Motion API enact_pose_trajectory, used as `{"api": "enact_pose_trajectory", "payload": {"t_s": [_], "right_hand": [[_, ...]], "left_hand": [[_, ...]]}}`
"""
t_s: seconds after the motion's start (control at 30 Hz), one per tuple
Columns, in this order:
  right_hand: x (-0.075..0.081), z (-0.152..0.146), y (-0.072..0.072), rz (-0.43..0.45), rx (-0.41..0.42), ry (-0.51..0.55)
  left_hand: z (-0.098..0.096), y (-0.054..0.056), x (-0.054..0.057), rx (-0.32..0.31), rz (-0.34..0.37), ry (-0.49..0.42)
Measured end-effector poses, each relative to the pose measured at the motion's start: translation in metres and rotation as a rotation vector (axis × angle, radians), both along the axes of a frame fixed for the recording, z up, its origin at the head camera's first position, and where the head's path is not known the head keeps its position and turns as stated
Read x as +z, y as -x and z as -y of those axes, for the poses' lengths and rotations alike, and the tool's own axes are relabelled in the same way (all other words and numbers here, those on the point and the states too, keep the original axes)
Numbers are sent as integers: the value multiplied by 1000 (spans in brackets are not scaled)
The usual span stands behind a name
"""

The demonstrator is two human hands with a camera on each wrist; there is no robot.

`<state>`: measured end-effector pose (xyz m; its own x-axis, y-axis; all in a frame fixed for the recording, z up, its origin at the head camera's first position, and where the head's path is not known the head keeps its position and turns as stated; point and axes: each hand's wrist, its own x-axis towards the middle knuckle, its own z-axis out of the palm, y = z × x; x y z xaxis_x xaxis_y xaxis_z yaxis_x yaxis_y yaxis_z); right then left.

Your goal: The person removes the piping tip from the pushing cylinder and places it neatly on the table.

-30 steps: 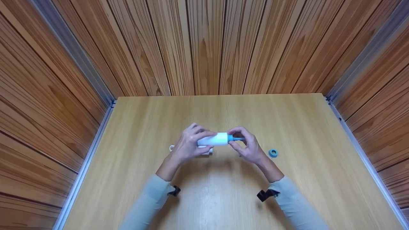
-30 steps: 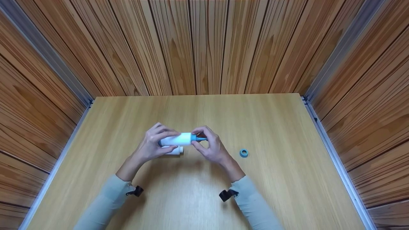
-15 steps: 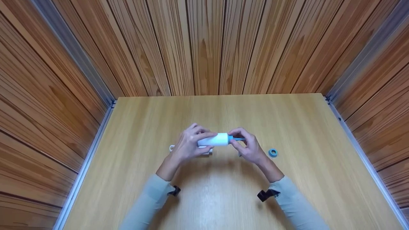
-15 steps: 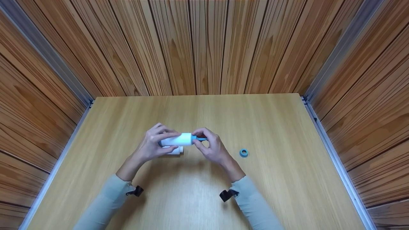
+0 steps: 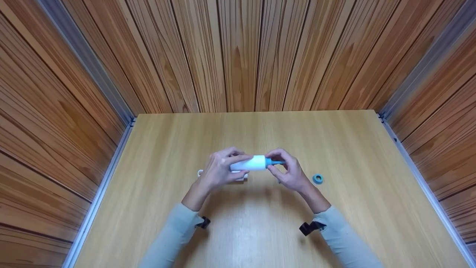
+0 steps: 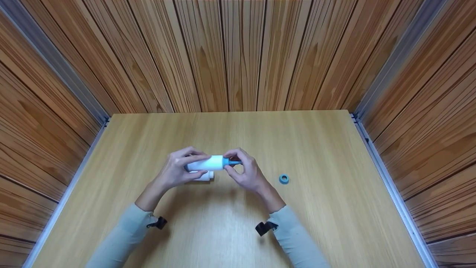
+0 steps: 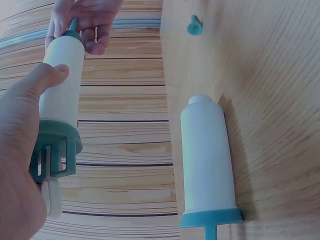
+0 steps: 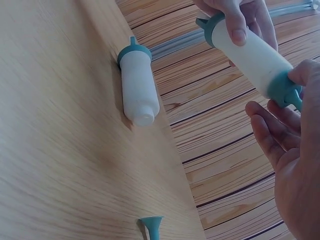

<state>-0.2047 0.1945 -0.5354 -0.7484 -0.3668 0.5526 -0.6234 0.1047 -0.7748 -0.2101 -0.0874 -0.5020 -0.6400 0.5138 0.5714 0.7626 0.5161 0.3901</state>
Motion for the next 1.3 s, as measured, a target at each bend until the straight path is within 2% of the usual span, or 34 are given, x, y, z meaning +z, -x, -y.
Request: {"api": "enact_pose_trajectory", "payload": {"t_s": [0.17,0.4,0.97,1.13,1.3], "right_hand": [[0,0,-2,42,-40,-21],[-3,-1,-2,52,-56,-35],[-4,-1,1,1,-28,-12],[-3,-2,0,28,-58,-30],[-3,-3,-1,62,-53,-60]], "left_hand": [[0,1,0,-12,-6,-12],[0,1,0,-24,-3,-12],[0,0,0,-24,-4,-9],[-1,1,0,-25,-4,-13],[-1,0,-1,-25,15,-11]]}}
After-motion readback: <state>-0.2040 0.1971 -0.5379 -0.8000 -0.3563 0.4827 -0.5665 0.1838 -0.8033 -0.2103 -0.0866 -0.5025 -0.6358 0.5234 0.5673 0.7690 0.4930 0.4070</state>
